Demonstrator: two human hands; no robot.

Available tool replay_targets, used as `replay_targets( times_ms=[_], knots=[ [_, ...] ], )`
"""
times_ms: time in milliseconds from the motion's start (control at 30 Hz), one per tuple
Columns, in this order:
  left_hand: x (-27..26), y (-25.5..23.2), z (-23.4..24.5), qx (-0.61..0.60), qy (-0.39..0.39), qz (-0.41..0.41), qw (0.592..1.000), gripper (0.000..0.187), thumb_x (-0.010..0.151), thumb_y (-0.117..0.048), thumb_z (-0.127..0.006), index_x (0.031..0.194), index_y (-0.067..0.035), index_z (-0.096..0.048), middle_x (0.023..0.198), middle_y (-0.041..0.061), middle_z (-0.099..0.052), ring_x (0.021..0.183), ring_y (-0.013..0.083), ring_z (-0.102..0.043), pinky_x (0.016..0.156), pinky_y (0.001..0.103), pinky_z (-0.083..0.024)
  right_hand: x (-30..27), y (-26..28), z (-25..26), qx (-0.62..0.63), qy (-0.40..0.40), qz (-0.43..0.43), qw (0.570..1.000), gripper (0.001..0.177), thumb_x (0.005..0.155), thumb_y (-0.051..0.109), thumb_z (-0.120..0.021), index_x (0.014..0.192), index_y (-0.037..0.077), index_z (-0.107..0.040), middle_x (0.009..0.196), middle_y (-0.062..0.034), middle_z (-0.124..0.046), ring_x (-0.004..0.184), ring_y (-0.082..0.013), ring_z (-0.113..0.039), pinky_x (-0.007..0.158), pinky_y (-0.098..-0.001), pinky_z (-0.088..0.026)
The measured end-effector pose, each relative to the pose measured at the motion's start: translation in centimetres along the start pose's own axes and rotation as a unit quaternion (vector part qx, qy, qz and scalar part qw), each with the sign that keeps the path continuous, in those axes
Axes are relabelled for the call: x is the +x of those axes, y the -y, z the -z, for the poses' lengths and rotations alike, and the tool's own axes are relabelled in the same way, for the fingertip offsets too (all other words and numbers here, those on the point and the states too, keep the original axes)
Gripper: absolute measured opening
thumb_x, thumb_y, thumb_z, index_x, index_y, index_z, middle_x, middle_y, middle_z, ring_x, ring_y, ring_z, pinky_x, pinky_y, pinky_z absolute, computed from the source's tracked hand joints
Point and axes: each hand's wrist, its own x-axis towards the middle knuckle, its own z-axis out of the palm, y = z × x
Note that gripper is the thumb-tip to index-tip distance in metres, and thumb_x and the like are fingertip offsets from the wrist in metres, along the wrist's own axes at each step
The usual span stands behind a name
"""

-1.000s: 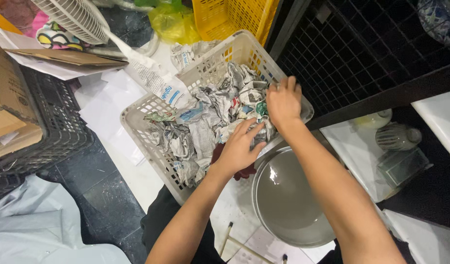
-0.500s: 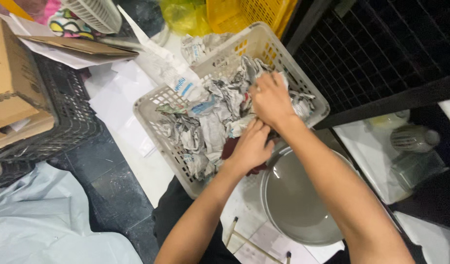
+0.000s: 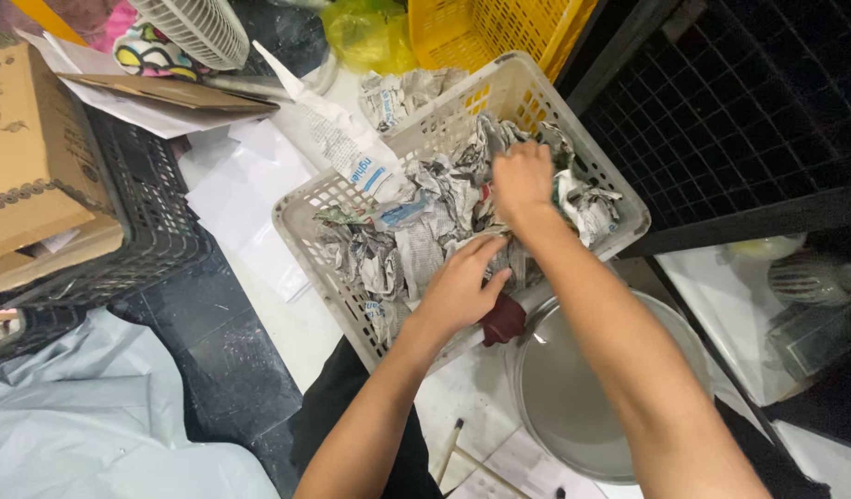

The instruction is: The person sits on the floor and wraps small ceramic items, such as bowls and cups, with newspaper. They pick up each item, wrap it in paper, and place it into a white plastic basket.

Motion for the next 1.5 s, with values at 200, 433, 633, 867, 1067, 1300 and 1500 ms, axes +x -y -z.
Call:
replay_targets(
  times_ms=[200,433,633,867,1067,1300,1500],
  knots=[
    [-0.4,-0.8,-0.4,-0.002,0.04,0.05,0.998,0.046,0.09,-0.022,-0.066,0.133,-0.007,-0.06,0.137,0.017,-0.062,0.121,0.0388,-0.06,0.099,0.046,-0.049,-0.6,-3.0,-3.1,-0.016,0.021,-0.041,0.999,0.016,0.076,0.005,-0.072,0.09,0.002,-0.078,0.108,-0.019,-0.072,0.113,-0.0349,-0.064,0.096,-0.0415,-0.051],
    [-0.3,0.3,-0.9,-0.009,0.018,-0.014,1.0,0.046,0.092,-0.02,-0.065,0.135,-0.004,-0.06,0.138,0.017,-0.062,0.122,0.0386,-0.061,0.102,0.045,-0.05,-0.2,-1.6,-0.9,0.036,0.006,-0.024,0.999,0.019,0.076,0.005,-0.071,0.094,0.002,-0.078,0.107,-0.0199,-0.072,0.109,-0.0352,-0.067,0.094,-0.0421,-0.055],
    [0.0,0.5,-1.4,0.045,0.065,-0.015,0.997,0.028,0.09,-0.018,-0.065,0.111,0.001,-0.063,0.126,0.021,-0.068,0.117,0.0401,-0.064,0.1,0.048,-0.051,1.2,2.6,0.2,0.224,0.15,0.008,0.963,0.041,0.085,0.025,-0.075,0.116,0.0,-0.066,0.109,-0.0261,-0.068,0.105,-0.0446,-0.065,0.089,-0.0545,-0.051],
    [0.5,1.6,-0.2,0.113,0.14,0.217,0.959,0.036,0.086,-0.025,-0.062,0.113,-0.002,-0.068,0.119,0.024,-0.068,0.111,0.0424,-0.065,0.097,0.051,-0.05,1.2,4.4,-2.3,0.311,0.107,-0.103,0.939,0.03,0.082,0.023,-0.067,0.108,0.012,-0.076,0.099,-0.0241,-0.073,0.093,-0.0421,-0.072,0.088,-0.0495,-0.056],
    [1.2,6.2,0.3,0.045,-0.027,0.238,0.97,0.079,0.083,-0.034,-0.076,0.14,0.011,-0.043,0.124,0.035,-0.06,0.117,0.0448,-0.06,0.102,0.048,-0.047,-1.7,2.1,0.0,0.419,-0.031,-0.112,0.901,0.029,0.089,0.028,-0.065,0.094,0.002,-0.076,0.084,-0.0237,-0.073,0.08,-0.036,-0.073,0.077,-0.0445,-0.057],
    [2.2,7.2,1.3,-0.512,-0.048,0.22,0.829,0.093,0.082,-0.025,-0.074,0.158,0.009,-0.033,0.129,0.025,-0.063,0.111,0.037,-0.06,0.096,0.051,-0.048,-8.9,-0.6,3.8,0.632,0.038,-0.134,0.762,0.016,0.089,0.012,-0.065,0.095,-0.001,-0.071,0.08,-0.0074,-0.069,0.071,-0.0164,-0.065,0.061,-0.0338,-0.055],
    [1.0,3.3,1.8,-0.377,0.034,0.375,0.846,0.085,0.086,-0.04,-0.076,0.151,-0.001,-0.037,0.131,0.015,-0.065,0.118,0.0257,-0.064,0.093,0.046,-0.05,-14.3,-1.7,6.0,0.707,0.164,-0.219,0.652,0.017,0.09,0.009,-0.063,0.101,-0.004,-0.067,0.079,-0.0102,-0.07,0.055,-0.0196,-0.066,0.047,-0.0315,-0.05]
  ],
)
